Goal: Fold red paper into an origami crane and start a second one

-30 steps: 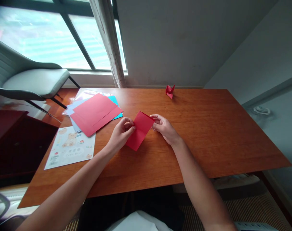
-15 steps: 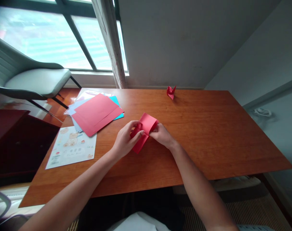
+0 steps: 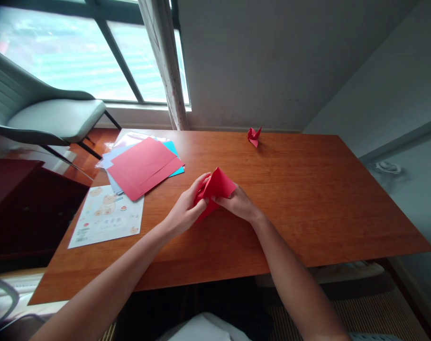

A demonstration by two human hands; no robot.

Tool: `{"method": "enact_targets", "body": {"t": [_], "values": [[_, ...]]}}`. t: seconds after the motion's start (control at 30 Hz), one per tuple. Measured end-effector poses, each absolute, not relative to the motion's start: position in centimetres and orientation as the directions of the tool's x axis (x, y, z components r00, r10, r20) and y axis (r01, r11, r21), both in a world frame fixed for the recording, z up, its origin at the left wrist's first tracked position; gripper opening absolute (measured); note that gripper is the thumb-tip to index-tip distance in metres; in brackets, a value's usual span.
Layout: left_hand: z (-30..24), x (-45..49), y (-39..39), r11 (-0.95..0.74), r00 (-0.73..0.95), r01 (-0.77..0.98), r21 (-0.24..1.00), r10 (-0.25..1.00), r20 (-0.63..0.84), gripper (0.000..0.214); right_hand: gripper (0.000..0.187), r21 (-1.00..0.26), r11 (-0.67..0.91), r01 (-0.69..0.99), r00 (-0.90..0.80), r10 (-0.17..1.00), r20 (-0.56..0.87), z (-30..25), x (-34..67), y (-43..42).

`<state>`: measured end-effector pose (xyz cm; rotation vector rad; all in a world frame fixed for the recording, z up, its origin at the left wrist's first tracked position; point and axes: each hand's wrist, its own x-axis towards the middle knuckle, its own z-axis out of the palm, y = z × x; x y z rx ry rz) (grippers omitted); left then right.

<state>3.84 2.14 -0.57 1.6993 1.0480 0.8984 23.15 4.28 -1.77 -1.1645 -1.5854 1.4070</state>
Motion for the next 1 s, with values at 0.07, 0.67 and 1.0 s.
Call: {"method": "enact_targets", "body": {"t": [0.07, 0.67, 1.0], "values": [[-0.2, 3.7, 2.3, -0.159, 0.365, 0.132, 0.978, 0.926, 0.102, 0.052, 0.032, -0.986, -0.02, 0.163, -0.32, 0.945, -0.072, -1.8, 23.2, 4.3], [0.1, 2.6, 3.4, 0.51, 0.263, -0.452, 0.732, 0.86, -0.438, 0.033, 0.029, -0.948, -0.262, -0.182, -0.218, 0.951, -0.221, -0.9, 24.2, 4.6], [0.0, 2.7, 3.4, 0.512, 0.258, -0.432, 0.742, 0.859, -0.442, 0.036, 0.036, -0.965, -0.258, -0.048, -0.213, 0.946, -0.242, -1.1, 24.4, 4.9]]}}
